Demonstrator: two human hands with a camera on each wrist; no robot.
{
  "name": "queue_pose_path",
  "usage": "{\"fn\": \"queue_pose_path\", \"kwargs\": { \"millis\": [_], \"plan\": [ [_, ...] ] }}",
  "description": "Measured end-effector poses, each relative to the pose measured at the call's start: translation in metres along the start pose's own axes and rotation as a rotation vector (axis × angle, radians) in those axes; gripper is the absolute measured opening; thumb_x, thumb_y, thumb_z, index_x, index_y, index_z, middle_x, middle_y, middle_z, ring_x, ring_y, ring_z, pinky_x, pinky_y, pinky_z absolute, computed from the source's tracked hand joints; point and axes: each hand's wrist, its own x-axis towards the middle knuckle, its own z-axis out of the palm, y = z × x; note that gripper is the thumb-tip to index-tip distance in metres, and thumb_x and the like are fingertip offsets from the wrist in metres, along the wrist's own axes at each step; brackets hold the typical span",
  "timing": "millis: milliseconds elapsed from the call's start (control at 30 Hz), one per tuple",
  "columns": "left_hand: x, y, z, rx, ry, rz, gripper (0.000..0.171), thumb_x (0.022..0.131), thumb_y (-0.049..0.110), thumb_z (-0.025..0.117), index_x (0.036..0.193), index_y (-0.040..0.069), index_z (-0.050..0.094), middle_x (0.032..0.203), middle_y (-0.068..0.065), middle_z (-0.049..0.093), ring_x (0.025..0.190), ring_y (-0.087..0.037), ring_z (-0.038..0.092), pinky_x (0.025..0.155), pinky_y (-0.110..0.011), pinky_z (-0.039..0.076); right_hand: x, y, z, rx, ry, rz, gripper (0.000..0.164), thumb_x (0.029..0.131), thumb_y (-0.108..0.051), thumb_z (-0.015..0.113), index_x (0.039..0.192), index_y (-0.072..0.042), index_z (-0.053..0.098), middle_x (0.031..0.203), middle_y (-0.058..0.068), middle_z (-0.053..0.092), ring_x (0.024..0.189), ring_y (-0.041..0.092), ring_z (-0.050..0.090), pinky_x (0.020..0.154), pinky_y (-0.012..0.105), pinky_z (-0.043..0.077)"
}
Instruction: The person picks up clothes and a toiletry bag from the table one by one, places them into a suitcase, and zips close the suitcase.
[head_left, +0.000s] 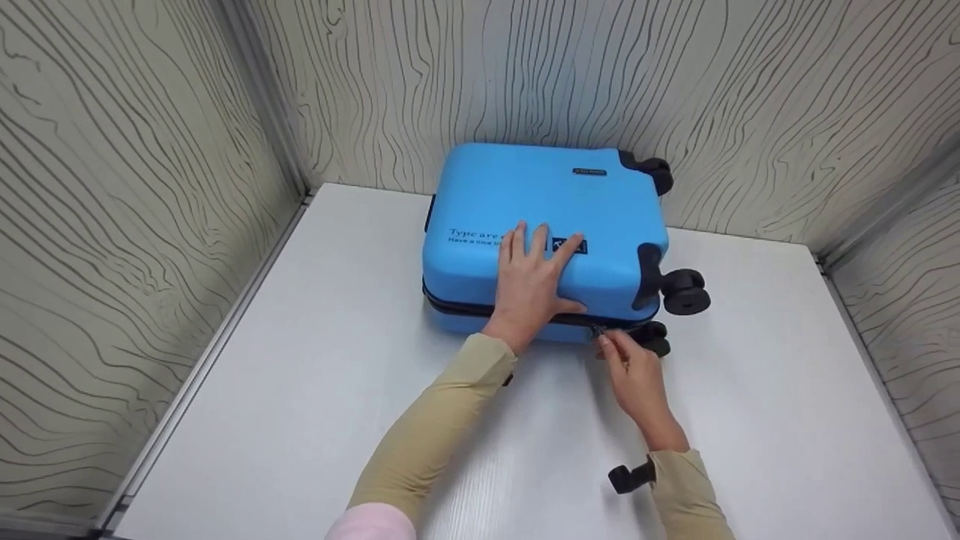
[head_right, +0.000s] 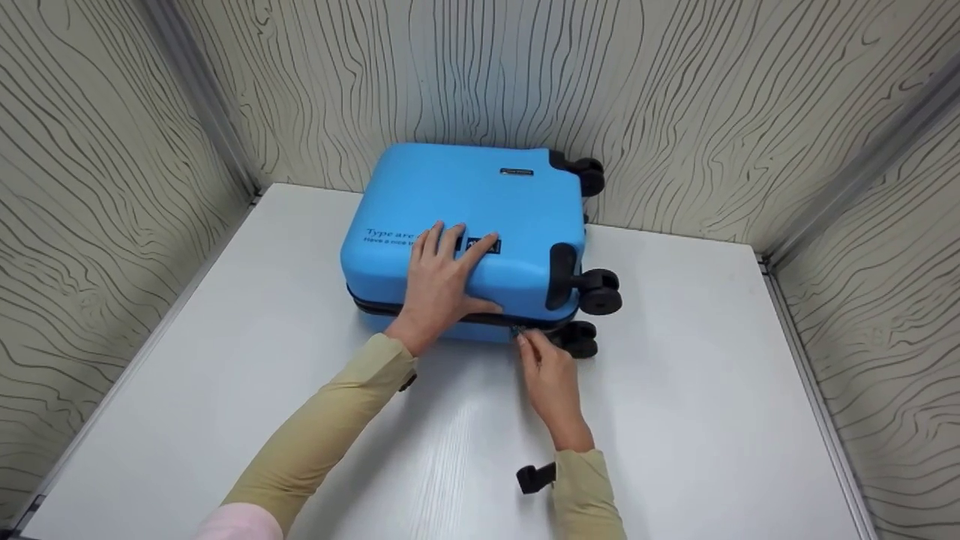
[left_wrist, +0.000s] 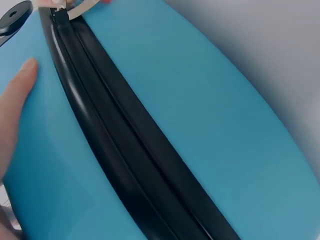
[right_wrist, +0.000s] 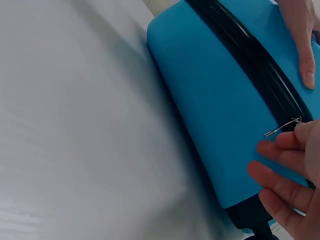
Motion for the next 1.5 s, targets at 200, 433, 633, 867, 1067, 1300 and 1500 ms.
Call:
{"fn": "queue_pose_path", "kwargs": {
  "millis": [200,433,633,867,1067,1300,1500],
  "plan": [
    [-0.001,-0.001,0.003,0.026,-0.003,0.003,0.107,0.066,0.086,0.067,0.157,0.037,0.040,0.151,-0.014,0.045,0.142,-0.043,0.035,0.116,-0.053,0.025,0.000,0.006,0.009,0.001,0.037,-0.003,0.016,0.106,-0.016,0.058,0.099,-0.009,0.071,0.084,0.001,0.073,0.078,0.018,0.069,0.068,0.036,0.053],
    [-0.002,0.000,0.001,0.002,-0.015,0.005,0.107,0.066,0.085,0.069,0.157,0.037,0.040,0.151,-0.014,0.044,0.143,-0.043,0.034,0.116,-0.054,0.025,0.002,0.011,0.015,0.024,0.019,0.004,0.022,0.106,-0.018,0.057,0.101,-0.004,0.073,0.085,0.008,0.074,0.077,0.024,0.071,0.069,0.039,0.055],
    [-0.003,-0.002,-0.001,-0.017,-0.010,0.006,0.106,0.067,0.085,0.069,0.157,0.037,0.040,0.152,-0.014,0.043,0.143,-0.043,0.033,0.117,-0.053,0.025,0.003,0.010,0.016,0.002,0.019,0.030,0.016,0.101,-0.024,0.067,0.099,-0.010,0.075,0.085,-0.003,0.073,0.076,0.015,0.068,0.069,0.033,0.053],
    [-0.008,-0.002,-0.001,-0.020,-0.047,0.025,0.107,0.070,0.084,0.067,0.159,0.035,0.035,0.154,-0.016,0.041,0.144,-0.045,0.030,0.117,-0.056,0.022,0.004,-0.004,0.010,0.014,0.317,-0.112,0.011,0.091,-0.018,0.079,0.091,-0.008,0.073,0.084,-0.004,0.073,0.075,0.013,0.066,0.071,0.017,0.048],
    [-0.008,-0.002,-0.003,-0.010,-0.079,0.034,0.105,0.073,0.083,0.067,0.160,0.035,0.032,0.155,-0.016,0.040,0.145,-0.046,0.029,0.117,-0.056,0.021,0.031,-0.040,-0.009,-0.020,0.486,-0.289,0.009,0.092,-0.008,0.076,0.091,-0.001,0.072,0.084,0.005,0.072,0.073,0.016,0.064,0.070,0.019,0.047],
    [0.000,-0.009,-0.016,-0.044,-0.174,0.049,0.097,0.080,0.077,0.067,0.160,0.035,0.033,0.155,-0.015,0.041,0.144,-0.043,0.030,0.116,-0.055,0.024,0.070,-0.070,-0.024,-0.057,0.469,-0.378,0.013,0.094,-0.012,0.073,0.094,0.000,0.072,0.087,0.010,0.071,0.081,0.026,0.061,0.075,0.038,0.045],
    [0.027,-0.036,-0.044,-0.255,-0.274,-0.006,0.083,0.091,0.070,0.059,0.159,0.030,0.037,0.155,-0.010,0.043,0.138,-0.034,0.043,0.112,-0.050,0.034,0.107,-0.082,-0.034,-0.112,0.315,-0.325,0.021,0.098,-0.022,0.071,0.100,-0.001,0.074,0.095,0.011,0.073,0.090,0.030,0.061,0.082,0.047,0.045]
  ]
}}
